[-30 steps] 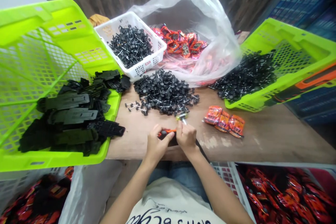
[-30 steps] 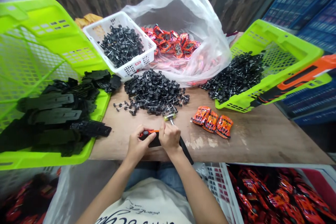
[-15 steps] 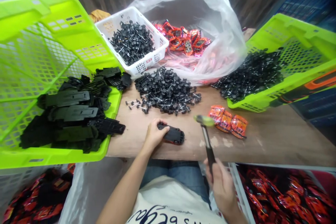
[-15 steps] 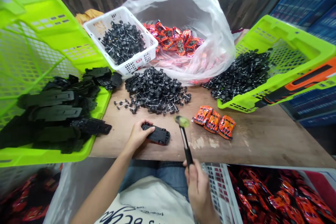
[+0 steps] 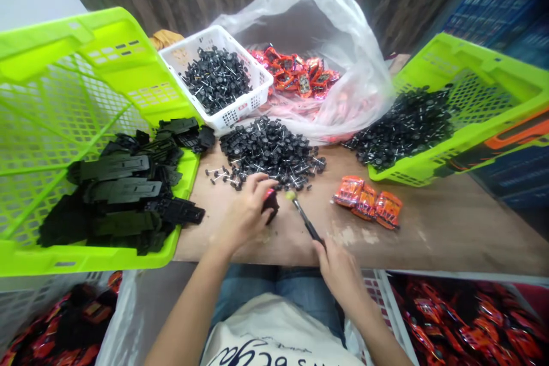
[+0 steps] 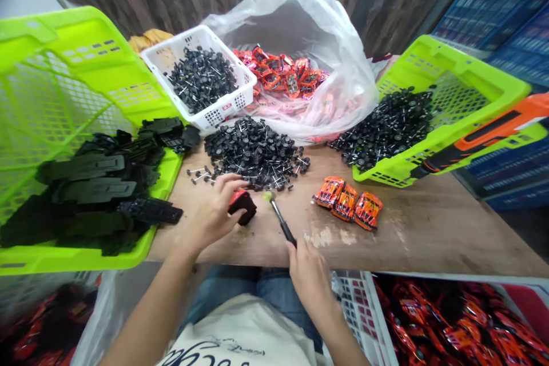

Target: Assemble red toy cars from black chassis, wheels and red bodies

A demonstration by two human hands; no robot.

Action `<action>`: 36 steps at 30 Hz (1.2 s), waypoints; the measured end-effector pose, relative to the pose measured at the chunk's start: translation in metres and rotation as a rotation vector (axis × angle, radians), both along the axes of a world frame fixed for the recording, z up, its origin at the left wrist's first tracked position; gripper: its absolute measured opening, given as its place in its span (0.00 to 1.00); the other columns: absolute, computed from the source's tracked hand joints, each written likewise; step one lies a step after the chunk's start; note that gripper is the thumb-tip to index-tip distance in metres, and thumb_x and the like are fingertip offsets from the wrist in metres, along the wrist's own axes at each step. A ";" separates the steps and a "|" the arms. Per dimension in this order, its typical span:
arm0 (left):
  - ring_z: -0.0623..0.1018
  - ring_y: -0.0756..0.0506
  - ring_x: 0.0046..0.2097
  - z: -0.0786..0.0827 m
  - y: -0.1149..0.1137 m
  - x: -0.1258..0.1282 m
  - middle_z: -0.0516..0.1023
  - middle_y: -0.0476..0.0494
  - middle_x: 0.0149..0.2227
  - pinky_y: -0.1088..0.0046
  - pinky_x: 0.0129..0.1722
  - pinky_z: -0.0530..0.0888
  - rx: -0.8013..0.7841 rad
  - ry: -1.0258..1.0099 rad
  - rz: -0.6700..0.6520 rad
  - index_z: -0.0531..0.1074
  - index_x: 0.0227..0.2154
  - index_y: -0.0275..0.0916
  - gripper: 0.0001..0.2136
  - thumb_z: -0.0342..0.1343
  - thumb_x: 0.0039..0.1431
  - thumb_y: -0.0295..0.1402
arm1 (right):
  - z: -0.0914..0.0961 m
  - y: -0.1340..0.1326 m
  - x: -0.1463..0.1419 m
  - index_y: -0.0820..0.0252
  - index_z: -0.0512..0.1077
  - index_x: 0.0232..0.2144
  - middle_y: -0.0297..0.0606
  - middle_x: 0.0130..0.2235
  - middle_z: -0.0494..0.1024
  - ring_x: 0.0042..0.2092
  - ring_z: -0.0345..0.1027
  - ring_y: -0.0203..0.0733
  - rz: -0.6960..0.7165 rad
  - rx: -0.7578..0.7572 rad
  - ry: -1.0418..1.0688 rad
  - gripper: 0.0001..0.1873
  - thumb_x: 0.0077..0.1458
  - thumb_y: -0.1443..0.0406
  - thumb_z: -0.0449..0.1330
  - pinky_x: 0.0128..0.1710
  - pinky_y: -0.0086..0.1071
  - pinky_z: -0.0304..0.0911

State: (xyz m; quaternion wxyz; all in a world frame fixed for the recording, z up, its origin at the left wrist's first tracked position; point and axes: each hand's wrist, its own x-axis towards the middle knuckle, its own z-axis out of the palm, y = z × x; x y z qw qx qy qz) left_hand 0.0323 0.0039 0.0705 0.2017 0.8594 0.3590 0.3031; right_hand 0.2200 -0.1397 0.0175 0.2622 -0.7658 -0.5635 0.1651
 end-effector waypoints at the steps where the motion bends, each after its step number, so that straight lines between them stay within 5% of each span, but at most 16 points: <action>1: 0.69 0.40 0.54 0.008 -0.003 0.002 0.61 0.39 0.56 0.63 0.48 0.72 0.046 0.051 -0.078 0.60 0.53 0.44 0.25 0.54 0.52 0.24 | 0.007 0.018 -0.003 0.62 0.66 0.48 0.51 0.44 0.75 0.46 0.70 0.50 0.068 0.120 0.034 0.21 0.61 0.54 0.47 0.41 0.40 0.65; 3: 0.69 0.40 0.54 0.017 -0.008 0.006 0.60 0.38 0.56 0.63 0.47 0.73 0.084 0.093 -0.198 0.57 0.55 0.44 0.25 0.52 0.53 0.23 | 0.021 0.050 -0.009 0.59 0.60 0.55 0.48 0.54 0.69 0.54 0.64 0.47 0.248 0.339 0.157 0.23 0.60 0.56 0.51 0.50 0.40 0.62; 6: 0.69 0.41 0.54 0.015 -0.012 0.009 0.63 0.37 0.53 0.62 0.49 0.72 0.046 0.004 -0.227 0.58 0.54 0.41 0.23 0.50 0.55 0.22 | 0.034 0.080 -0.015 0.56 0.64 0.50 0.42 0.49 0.72 0.51 0.66 0.43 0.410 0.483 0.231 0.16 0.60 0.60 0.53 0.51 0.37 0.63; 14: 0.71 0.43 0.44 -0.009 -0.016 0.015 0.70 0.40 0.41 0.66 0.44 0.71 -0.107 -0.239 -0.095 0.66 0.43 0.38 0.18 0.45 0.50 0.15 | -0.001 0.089 -0.029 0.62 0.66 0.44 0.45 0.39 0.75 0.42 0.70 0.45 0.194 0.835 -0.033 0.11 0.60 0.65 0.52 0.41 0.36 0.67; 18: 0.71 0.43 0.46 -0.013 -0.016 0.010 0.71 0.40 0.43 0.67 0.45 0.70 -0.125 -0.279 -0.123 0.66 0.45 0.38 0.17 0.48 0.54 0.19 | 0.014 0.089 -0.031 0.61 0.66 0.43 0.42 0.37 0.75 0.39 0.71 0.42 0.244 0.811 -0.039 0.09 0.61 0.65 0.51 0.38 0.33 0.67; 21: 0.72 0.43 0.47 -0.013 0.015 -0.010 0.71 0.38 0.47 0.66 0.47 0.70 -0.102 -0.281 -0.048 0.61 0.53 0.39 0.19 0.50 0.58 0.27 | 0.033 0.071 -0.010 0.59 0.66 0.45 0.42 0.40 0.75 0.43 0.70 0.43 0.281 0.782 -0.031 0.11 0.60 0.64 0.54 0.44 0.35 0.65; 23: 0.72 0.43 0.47 -0.009 0.056 -0.028 0.71 0.36 0.48 0.66 0.47 0.69 -0.055 -0.185 0.286 0.57 0.57 0.38 0.20 0.44 0.62 0.30 | 0.032 0.050 0.017 0.59 0.67 0.46 0.43 0.43 0.74 0.46 0.69 0.44 0.289 0.780 -0.116 0.13 0.58 0.63 0.56 0.47 0.36 0.63; 25: 0.70 0.40 0.50 -0.003 0.105 -0.045 0.70 0.33 0.50 0.63 0.49 0.67 -0.018 0.212 0.682 0.59 0.56 0.36 0.19 0.43 0.62 0.31 | 0.013 0.027 0.049 0.58 0.68 0.45 0.42 0.44 0.75 0.46 0.70 0.44 0.332 0.768 -0.263 0.13 0.57 0.63 0.57 0.48 0.35 0.62; 26: 0.68 0.36 0.53 0.000 0.129 -0.052 0.69 0.29 0.51 0.58 0.51 0.64 -0.019 0.278 0.750 0.61 0.55 0.34 0.20 0.44 0.61 0.31 | 0.000 0.016 0.065 0.57 0.69 0.44 0.41 0.44 0.75 0.45 0.70 0.43 0.363 0.766 -0.337 0.12 0.57 0.63 0.57 0.47 0.35 0.62; 31: 0.63 0.30 0.56 0.000 0.203 -0.057 0.68 0.21 0.51 0.51 0.53 0.56 -0.044 0.441 0.754 0.70 0.46 0.30 0.16 0.50 0.55 0.30 | -0.048 -0.028 0.112 0.56 0.68 0.44 0.42 0.48 0.75 0.48 0.69 0.45 0.380 0.668 -0.574 0.12 0.56 0.66 0.54 0.46 0.38 0.58; 34: 0.66 0.31 0.52 -0.002 0.214 -0.054 0.71 0.20 0.46 0.53 0.50 0.58 -0.043 0.496 0.738 0.73 0.39 0.27 0.13 0.48 0.54 0.28 | -0.035 -0.016 0.106 0.56 0.66 0.46 0.42 0.50 0.73 0.54 0.65 0.48 0.281 0.592 -0.534 0.15 0.55 0.67 0.51 0.49 0.42 0.56; 36: 0.68 0.30 0.50 0.002 0.211 -0.057 0.71 0.18 0.45 0.55 0.47 0.63 -0.032 0.507 0.756 0.72 0.39 0.26 0.14 0.45 0.55 0.26 | -0.014 0.019 0.098 0.56 0.66 0.45 0.43 0.48 0.74 0.53 0.65 0.47 0.202 0.528 -0.489 0.15 0.56 0.67 0.49 0.50 0.41 0.55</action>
